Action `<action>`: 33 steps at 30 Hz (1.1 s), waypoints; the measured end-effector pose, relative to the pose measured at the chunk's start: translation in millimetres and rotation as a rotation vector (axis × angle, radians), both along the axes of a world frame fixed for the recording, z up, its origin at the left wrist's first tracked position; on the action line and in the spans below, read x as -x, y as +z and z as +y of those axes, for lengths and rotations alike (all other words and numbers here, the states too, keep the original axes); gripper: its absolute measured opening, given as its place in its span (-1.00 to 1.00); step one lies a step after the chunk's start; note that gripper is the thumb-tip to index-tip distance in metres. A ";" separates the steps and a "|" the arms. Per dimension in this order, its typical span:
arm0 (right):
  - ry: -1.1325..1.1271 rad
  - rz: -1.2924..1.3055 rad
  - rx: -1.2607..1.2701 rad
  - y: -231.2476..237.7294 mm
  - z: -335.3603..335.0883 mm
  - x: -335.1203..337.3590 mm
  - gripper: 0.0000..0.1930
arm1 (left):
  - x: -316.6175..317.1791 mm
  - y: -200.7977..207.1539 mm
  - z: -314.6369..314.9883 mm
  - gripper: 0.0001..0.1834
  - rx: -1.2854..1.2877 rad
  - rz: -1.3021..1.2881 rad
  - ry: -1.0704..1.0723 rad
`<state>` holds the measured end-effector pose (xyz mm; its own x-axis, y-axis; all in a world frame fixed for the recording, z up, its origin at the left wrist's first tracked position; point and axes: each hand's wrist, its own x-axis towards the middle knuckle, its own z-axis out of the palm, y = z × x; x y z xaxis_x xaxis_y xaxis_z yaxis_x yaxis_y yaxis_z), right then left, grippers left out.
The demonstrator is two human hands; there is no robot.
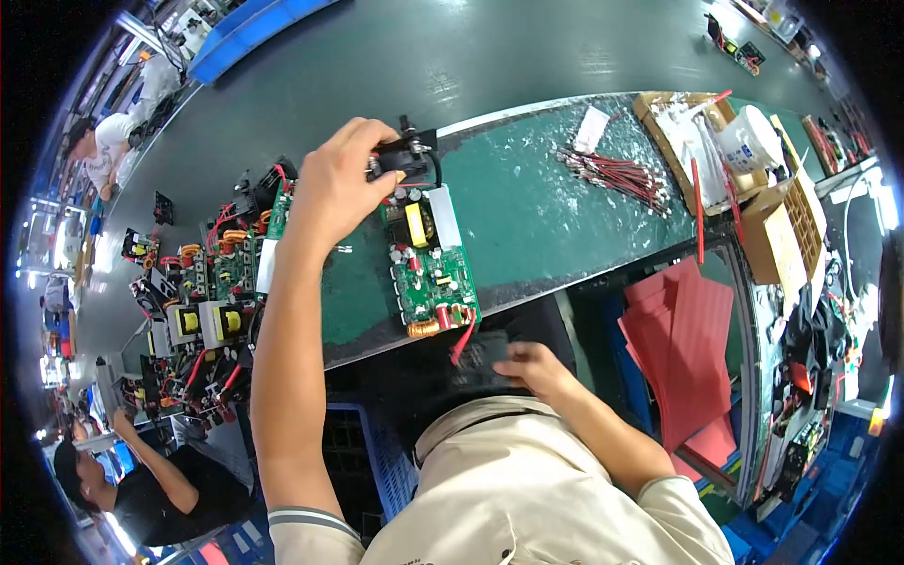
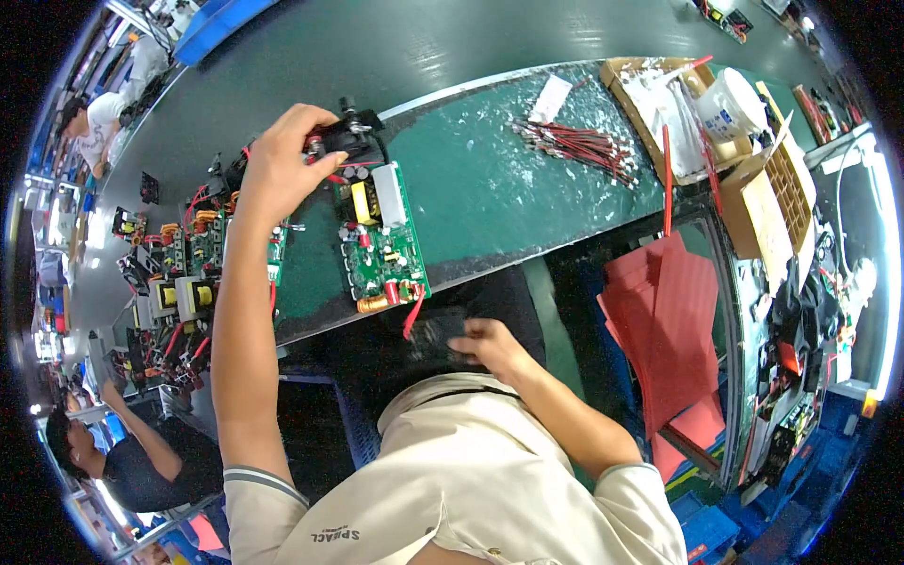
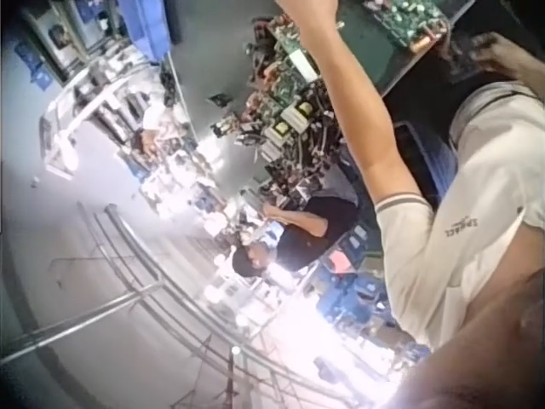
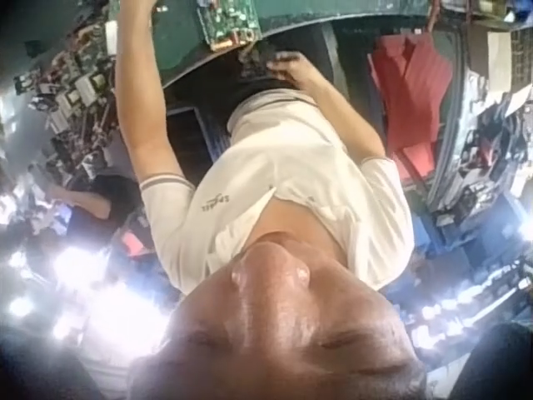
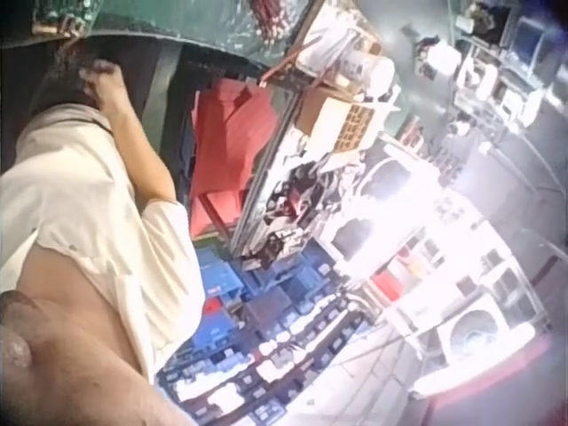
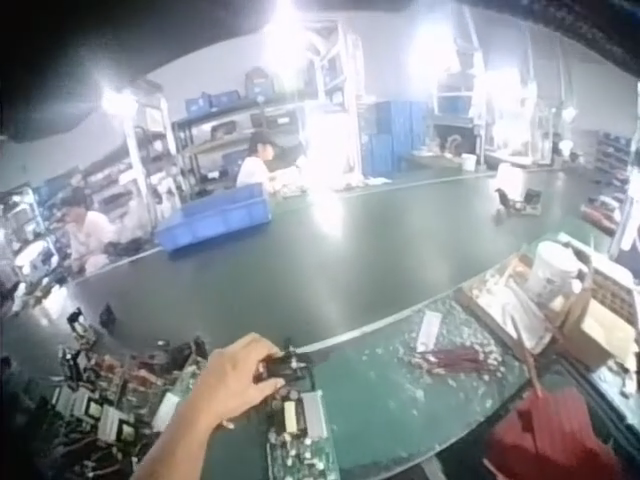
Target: Assembling electronic components and cooling fans onto circuit boards on a factory assembly line.
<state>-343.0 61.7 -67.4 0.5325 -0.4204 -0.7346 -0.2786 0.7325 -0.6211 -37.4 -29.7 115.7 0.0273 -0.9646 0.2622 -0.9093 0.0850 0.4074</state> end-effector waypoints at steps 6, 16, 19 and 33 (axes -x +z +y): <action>-0.035 0.485 1.187 145.7 -63.0 73.7 -0.83 | -11.4 40.8 54.0 -0.63 0.193 0.382 0.279; 0.047 0.202 1.376 136.0 -263.1 -12.2 -0.68 | 17.2 -35.5 94.8 -0.58 0.200 0.283 0.789; 0.043 0.184 1.312 110.5 -280.9 -25.1 -0.67 | 24.5 -43.5 110.5 -0.57 0.206 0.410 0.727; 0.159 0.631 1.654 87.3 -246.6 46.4 -0.86 | 107.7 -83.0 124.2 -0.63 0.250 0.698 0.440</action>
<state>-389.4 -184.9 19.8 0.4689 -0.8403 0.2721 -0.7430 -0.5419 -0.3928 -145.1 94.4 32.7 0.6189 -0.7447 0.2497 -0.4290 -0.0541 0.9017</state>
